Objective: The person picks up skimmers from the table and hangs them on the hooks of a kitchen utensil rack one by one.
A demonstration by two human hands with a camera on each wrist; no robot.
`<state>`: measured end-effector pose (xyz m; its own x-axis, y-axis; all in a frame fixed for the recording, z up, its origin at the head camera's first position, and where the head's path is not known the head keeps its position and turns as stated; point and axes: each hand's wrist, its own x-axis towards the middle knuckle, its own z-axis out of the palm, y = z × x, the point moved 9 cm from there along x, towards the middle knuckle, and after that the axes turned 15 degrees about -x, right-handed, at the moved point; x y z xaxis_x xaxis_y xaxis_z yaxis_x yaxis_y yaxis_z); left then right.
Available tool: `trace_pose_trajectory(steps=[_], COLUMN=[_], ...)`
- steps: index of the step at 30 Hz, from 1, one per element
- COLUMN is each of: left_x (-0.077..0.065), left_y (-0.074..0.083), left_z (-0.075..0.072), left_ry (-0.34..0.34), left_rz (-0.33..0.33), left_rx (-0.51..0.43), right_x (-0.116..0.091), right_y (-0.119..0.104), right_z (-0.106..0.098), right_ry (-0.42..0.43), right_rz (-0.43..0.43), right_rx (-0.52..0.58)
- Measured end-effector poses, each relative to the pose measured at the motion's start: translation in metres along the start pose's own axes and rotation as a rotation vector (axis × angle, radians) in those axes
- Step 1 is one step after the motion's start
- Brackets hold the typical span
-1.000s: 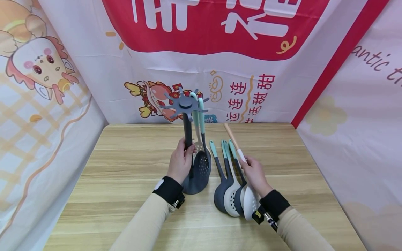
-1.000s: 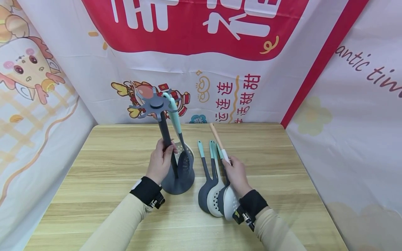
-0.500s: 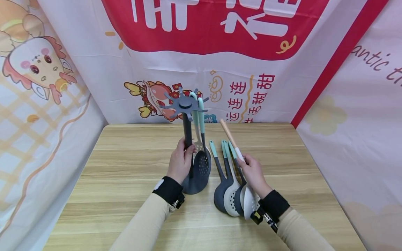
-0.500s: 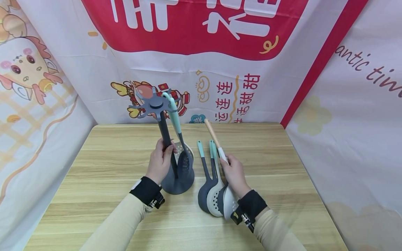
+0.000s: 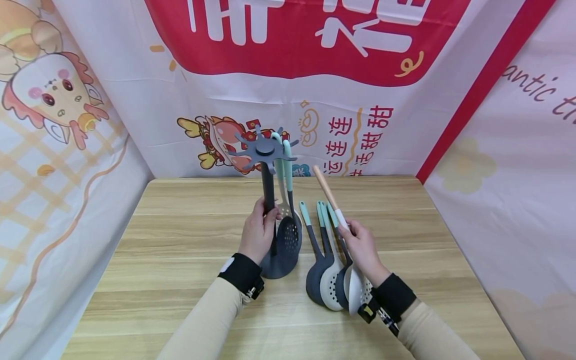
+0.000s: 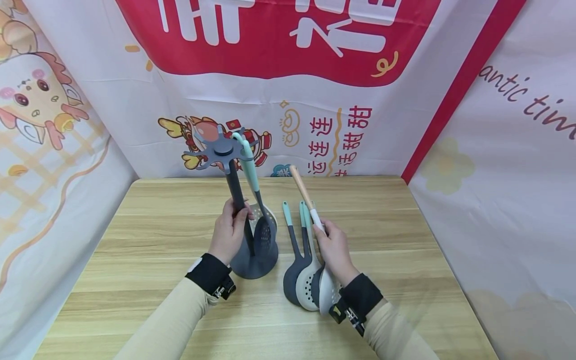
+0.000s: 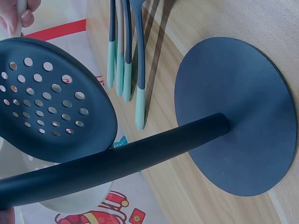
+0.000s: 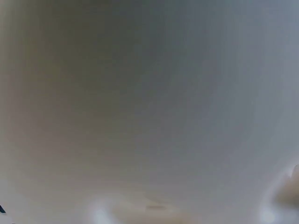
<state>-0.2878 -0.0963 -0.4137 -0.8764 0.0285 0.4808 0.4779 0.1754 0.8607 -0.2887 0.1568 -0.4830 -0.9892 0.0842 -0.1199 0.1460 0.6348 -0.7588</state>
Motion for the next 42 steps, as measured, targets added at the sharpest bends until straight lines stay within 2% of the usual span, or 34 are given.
trace_pose_trajectory(steps=[15,29,42], left_x=[-0.001,0.000,0.000], left_y=[0.000,0.000,0.001], left_z=[-0.001,-0.001,-0.001], left_ry=[0.000,-0.004,-0.012], left_rz=[-0.014,0.003,0.004], left_rx=[-0.003,-0.012,0.002], right_x=[-0.008,-0.021,-0.029], right_y=[-0.011,-0.037,-0.052], right_z=[-0.002,-0.010,-0.010], right_ry=[-0.011,0.033,0.030], right_rz=[-0.031,-0.088,-0.133], right_rx=[0.036,0.089,0.230])
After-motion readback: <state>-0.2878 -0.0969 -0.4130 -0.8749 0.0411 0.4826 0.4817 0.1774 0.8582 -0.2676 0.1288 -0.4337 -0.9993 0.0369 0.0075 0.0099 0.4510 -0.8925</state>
